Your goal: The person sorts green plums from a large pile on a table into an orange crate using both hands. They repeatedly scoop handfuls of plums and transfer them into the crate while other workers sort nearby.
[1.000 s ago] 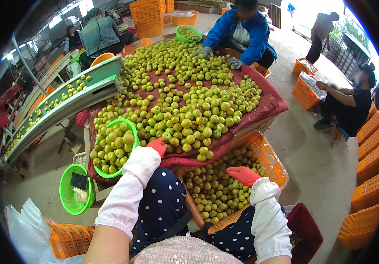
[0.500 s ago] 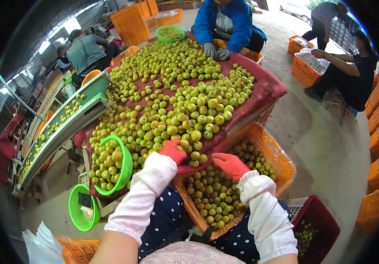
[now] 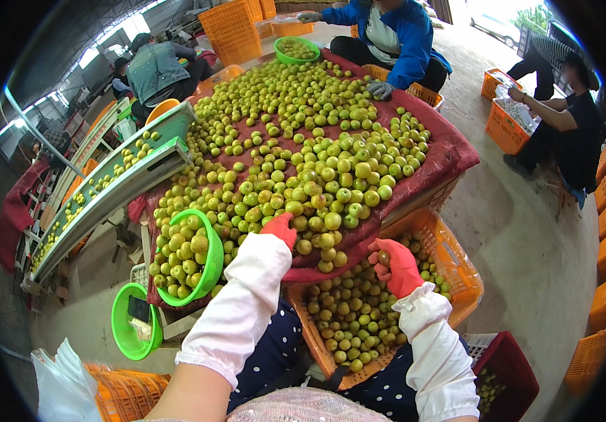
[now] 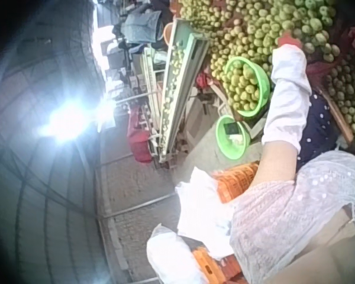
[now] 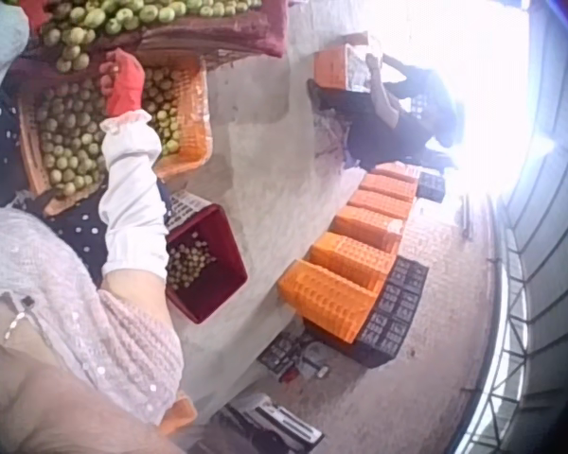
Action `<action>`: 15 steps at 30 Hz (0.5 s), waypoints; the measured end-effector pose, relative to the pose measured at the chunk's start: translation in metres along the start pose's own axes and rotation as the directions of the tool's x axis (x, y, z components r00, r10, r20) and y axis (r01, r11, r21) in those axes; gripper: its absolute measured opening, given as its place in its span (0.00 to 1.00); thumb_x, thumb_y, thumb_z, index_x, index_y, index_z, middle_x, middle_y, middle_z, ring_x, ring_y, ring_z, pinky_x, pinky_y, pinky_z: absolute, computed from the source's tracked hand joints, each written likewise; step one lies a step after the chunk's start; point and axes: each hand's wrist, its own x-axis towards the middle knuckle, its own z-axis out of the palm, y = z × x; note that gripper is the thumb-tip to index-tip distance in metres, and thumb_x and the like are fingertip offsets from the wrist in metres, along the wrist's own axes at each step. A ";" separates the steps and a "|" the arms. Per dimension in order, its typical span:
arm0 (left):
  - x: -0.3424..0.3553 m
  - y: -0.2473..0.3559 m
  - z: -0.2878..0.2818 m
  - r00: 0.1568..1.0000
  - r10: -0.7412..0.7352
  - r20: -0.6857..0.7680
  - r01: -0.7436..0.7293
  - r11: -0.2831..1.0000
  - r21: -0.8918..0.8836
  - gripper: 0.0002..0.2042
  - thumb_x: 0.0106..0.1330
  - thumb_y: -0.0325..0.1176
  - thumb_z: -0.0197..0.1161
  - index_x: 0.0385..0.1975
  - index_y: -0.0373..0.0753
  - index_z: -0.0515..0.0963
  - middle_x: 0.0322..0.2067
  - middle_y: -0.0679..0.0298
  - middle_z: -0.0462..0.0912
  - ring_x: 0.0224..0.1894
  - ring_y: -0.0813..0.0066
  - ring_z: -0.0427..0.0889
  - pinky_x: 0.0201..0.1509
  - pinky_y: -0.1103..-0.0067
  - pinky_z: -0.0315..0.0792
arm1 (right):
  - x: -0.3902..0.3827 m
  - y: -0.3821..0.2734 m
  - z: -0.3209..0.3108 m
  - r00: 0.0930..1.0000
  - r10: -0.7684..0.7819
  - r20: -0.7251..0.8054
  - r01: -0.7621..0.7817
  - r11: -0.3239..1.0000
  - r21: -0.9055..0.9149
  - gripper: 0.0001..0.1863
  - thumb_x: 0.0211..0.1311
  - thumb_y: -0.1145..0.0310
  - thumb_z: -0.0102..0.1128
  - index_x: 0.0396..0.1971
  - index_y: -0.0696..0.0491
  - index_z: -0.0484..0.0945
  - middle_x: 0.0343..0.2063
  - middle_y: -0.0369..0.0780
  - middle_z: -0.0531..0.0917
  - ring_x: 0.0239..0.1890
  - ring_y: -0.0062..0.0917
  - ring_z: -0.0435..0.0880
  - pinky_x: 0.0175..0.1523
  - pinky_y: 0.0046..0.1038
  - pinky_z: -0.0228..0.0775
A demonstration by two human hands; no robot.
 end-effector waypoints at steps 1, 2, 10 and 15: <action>0.006 -0.004 -0.002 0.998 0.029 0.049 -0.033 0.996 0.078 0.23 0.58 0.35 0.62 0.56 0.42 0.75 0.47 0.47 0.80 0.49 0.53 0.78 0.59 0.68 0.71 | 0.001 0.001 -0.001 1.000 0.000 0.000 0.000 1.000 -0.003 0.12 0.63 0.59 0.55 0.38 0.52 0.75 0.23 0.35 0.76 0.16 0.14 0.64 0.17 0.18 0.49; 0.006 0.002 -0.001 0.997 0.043 0.062 -0.052 0.988 0.143 0.25 0.55 0.38 0.64 0.56 0.44 0.75 0.47 0.48 0.80 0.49 0.52 0.77 0.59 0.68 0.71 | 0.000 0.001 -0.003 1.000 0.003 -0.007 -0.003 1.000 -0.023 0.13 0.63 0.58 0.56 0.37 0.52 0.76 0.23 0.35 0.77 0.16 0.14 0.65 0.18 0.18 0.51; 0.005 0.034 0.007 0.999 -0.004 -0.049 0.010 0.994 0.113 0.29 0.43 0.43 0.74 0.50 0.43 0.80 0.46 0.50 0.81 0.51 0.54 0.75 0.59 0.69 0.71 | 0.002 0.007 -0.003 1.000 -0.002 -0.013 0.000 0.982 -0.187 0.15 0.62 0.56 0.59 0.42 0.50 0.78 0.28 0.33 0.81 0.22 0.16 0.74 0.26 0.19 0.63; -0.015 0.061 0.028 0.965 0.259 0.027 -0.199 0.800 -0.566 0.27 0.47 0.27 0.76 0.48 0.36 0.72 0.42 0.61 0.77 0.44 0.72 0.78 0.50 0.76 0.74 | -0.003 0.009 0.006 0.991 -0.082 0.104 0.098 0.982 -0.161 0.20 0.66 0.60 0.55 0.57 0.46 0.73 0.41 0.31 0.83 0.32 0.16 0.78 0.39 0.21 0.69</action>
